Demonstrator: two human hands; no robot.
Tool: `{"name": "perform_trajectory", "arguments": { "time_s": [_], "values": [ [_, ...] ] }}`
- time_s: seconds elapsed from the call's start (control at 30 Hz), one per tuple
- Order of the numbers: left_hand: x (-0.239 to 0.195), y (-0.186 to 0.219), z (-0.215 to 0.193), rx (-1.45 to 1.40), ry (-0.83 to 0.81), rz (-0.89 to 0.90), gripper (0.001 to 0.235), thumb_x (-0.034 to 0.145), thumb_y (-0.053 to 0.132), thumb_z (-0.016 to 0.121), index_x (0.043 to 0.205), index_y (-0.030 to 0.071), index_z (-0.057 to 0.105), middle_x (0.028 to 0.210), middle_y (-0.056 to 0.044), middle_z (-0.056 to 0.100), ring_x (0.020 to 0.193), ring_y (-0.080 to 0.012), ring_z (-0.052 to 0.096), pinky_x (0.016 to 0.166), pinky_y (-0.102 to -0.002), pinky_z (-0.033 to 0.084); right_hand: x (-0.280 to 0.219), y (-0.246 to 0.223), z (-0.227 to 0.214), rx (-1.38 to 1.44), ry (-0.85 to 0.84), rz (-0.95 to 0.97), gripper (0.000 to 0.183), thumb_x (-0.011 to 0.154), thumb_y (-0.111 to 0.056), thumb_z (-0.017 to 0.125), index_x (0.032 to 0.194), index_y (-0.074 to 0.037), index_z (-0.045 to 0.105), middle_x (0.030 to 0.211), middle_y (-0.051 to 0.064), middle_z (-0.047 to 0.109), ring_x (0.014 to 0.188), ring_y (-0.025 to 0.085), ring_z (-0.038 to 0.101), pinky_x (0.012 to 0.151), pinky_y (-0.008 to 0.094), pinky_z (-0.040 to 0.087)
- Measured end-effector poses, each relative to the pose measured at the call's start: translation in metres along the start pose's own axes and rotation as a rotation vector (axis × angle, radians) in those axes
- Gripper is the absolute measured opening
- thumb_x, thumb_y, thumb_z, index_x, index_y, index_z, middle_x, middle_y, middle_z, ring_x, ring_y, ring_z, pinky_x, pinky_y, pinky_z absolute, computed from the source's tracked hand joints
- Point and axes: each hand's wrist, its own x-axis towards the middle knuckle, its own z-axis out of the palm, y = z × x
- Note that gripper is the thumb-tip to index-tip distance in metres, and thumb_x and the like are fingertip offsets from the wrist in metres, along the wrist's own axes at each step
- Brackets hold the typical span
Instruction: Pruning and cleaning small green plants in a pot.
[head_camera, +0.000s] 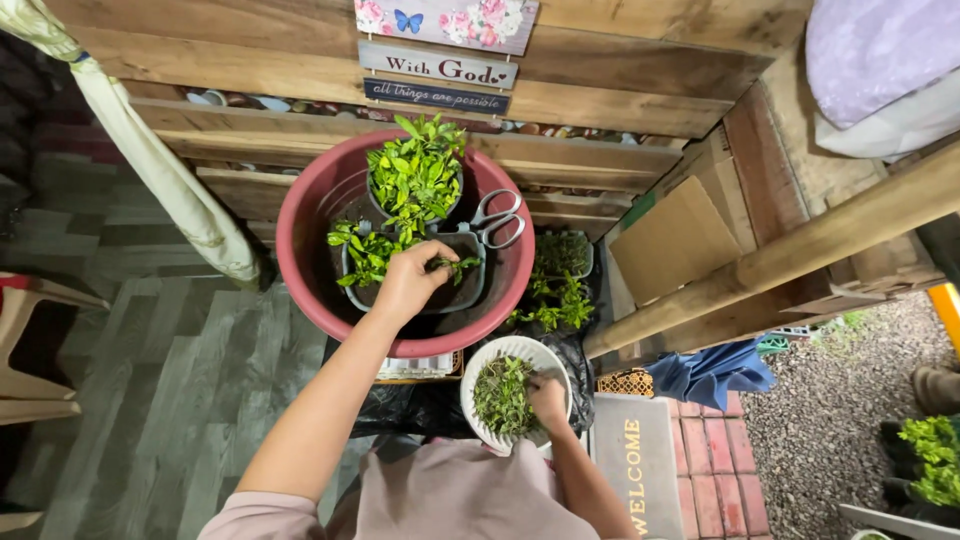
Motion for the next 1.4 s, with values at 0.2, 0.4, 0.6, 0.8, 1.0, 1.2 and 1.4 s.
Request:
{"name": "perform_trajectory", "arguments": {
  "time_s": [0.2,0.4,0.6,0.8,1.0,1.2,1.4],
  "values": [
    [0.011,0.004,-0.024,-0.011,0.058,-0.185,0.022,0.086,0.000,0.070,0.107,0.005,0.076,0.091,-0.007,0.074,0.075,-0.0120,0.067,0.069,-0.025,0.054,-0.016,-0.028,-0.002,-0.205,-0.016,0.114,0.023,0.082,-0.020,0.073,0.100,-0.007,0.078,0.102,0.021,0.074,0.096,0.040,0.070,0.089,0.047,0.055],
    [0.014,0.002,-0.090,0.048,0.084,-0.207,0.014,0.087,0.005,0.077,0.101,0.005,0.076,0.088,-0.008,0.076,0.078,-0.0106,0.064,0.072,-0.028,0.053,0.010,0.006,0.009,-0.137,-0.052,-0.038,0.050,0.066,-0.014,0.088,0.111,-0.003,0.071,0.121,0.024,0.063,0.112,0.041,0.061,0.097,0.043,0.048],
    [-0.008,0.004,-0.118,0.259,-0.083,-0.181,0.016,0.080,0.004,0.076,0.096,0.003,0.075,0.088,-0.010,0.078,0.080,-0.0144,0.073,0.075,-0.030,0.055,0.040,-0.150,-0.108,0.273,0.485,-0.233,0.020,0.088,0.009,0.060,0.106,0.001,0.067,0.110,0.015,0.066,0.101,0.027,0.065,0.093,0.036,0.054],
    [-0.021,0.012,-0.117,0.497,-0.138,-0.056,0.014,0.077,0.011,0.079,0.091,0.009,0.076,0.088,-0.014,0.075,0.086,-0.0324,0.070,0.079,-0.042,0.054,0.007,-0.344,-0.183,0.465,0.406,-0.604,0.017,0.091,0.007,0.061,0.104,0.001,0.069,0.106,0.009,0.067,0.100,0.021,0.066,0.092,0.030,0.054],
    [-0.025,-0.010,-0.115,0.683,-0.151,0.012,0.013,0.074,0.010,0.077,0.088,0.011,0.074,0.082,-0.016,0.069,0.089,-0.0365,0.065,0.079,-0.048,0.053,0.002,-0.406,-0.143,0.572,0.126,-0.758,0.014,0.091,0.011,0.061,0.100,0.003,0.068,0.098,0.008,0.068,0.092,0.017,0.068,0.085,0.027,0.055],
    [-0.025,-0.016,-0.117,0.724,-0.240,0.020,0.013,0.074,0.011,0.077,0.086,0.012,0.074,0.080,-0.014,0.070,0.086,-0.0345,0.066,0.081,-0.046,0.053,0.007,-0.401,-0.142,0.546,0.030,-0.658,0.014,0.090,0.012,0.059,0.100,0.005,0.066,0.096,0.009,0.066,0.084,0.015,0.069,0.078,0.026,0.056],
    [-0.025,-0.017,-0.116,0.724,-0.218,0.035,0.011,0.074,0.011,0.078,0.084,0.012,0.074,0.079,-0.013,0.071,0.085,-0.0337,0.066,0.083,-0.045,0.053,0.007,-0.401,-0.140,0.519,0.034,-0.663,0.012,0.090,0.011,0.060,0.099,0.005,0.066,0.096,0.009,0.067,0.083,0.015,0.069,0.078,0.026,0.055]
  ]
}}
